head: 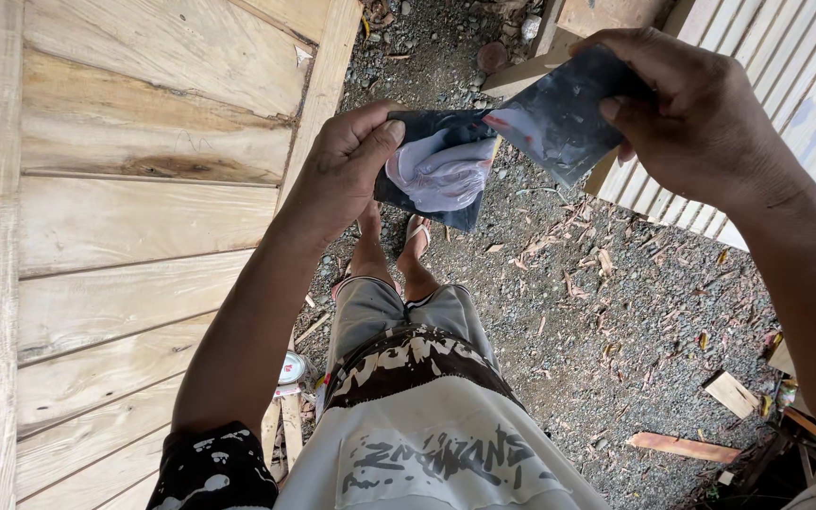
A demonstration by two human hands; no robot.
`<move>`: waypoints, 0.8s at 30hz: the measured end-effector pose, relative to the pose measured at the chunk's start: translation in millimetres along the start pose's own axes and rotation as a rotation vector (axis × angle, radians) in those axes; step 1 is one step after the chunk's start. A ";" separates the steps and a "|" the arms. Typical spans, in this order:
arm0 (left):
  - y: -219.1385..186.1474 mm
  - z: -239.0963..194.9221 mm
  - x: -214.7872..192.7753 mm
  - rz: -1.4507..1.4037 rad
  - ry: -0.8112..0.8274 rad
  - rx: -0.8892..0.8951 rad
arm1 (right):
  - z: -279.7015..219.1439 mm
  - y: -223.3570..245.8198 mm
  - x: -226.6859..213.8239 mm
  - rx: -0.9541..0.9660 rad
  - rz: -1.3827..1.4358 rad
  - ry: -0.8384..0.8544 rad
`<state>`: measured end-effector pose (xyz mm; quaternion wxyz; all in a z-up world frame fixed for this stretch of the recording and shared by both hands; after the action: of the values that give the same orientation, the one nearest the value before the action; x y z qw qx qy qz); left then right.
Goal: The person hammers a nail into a wooden plank, then scoops a pink filler from a container and applies it to gaps between planks using a putty knife, smoothing the surface.
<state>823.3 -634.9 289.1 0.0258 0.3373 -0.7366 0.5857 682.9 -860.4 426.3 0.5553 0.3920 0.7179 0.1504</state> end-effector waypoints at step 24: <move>14.4 20.4 26.4 0.356 -0.218 0.022 | -44.4 -11.3 112.4 0.429 0.672 -0.310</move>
<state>802.6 -663.9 282.0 -0.1620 0.2634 -0.7765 0.5490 629.3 -776.0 357.6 0.4827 0.7288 0.4732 0.1095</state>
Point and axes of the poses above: each hand's wrist, its own z-axis towards the middle knuckle, its own x-axis out of the palm, y = z × x, the point moved 6 cm from there along z, towards the middle knuckle, and after that the axes turned 1 degree about -x, right-handed, at the moved point
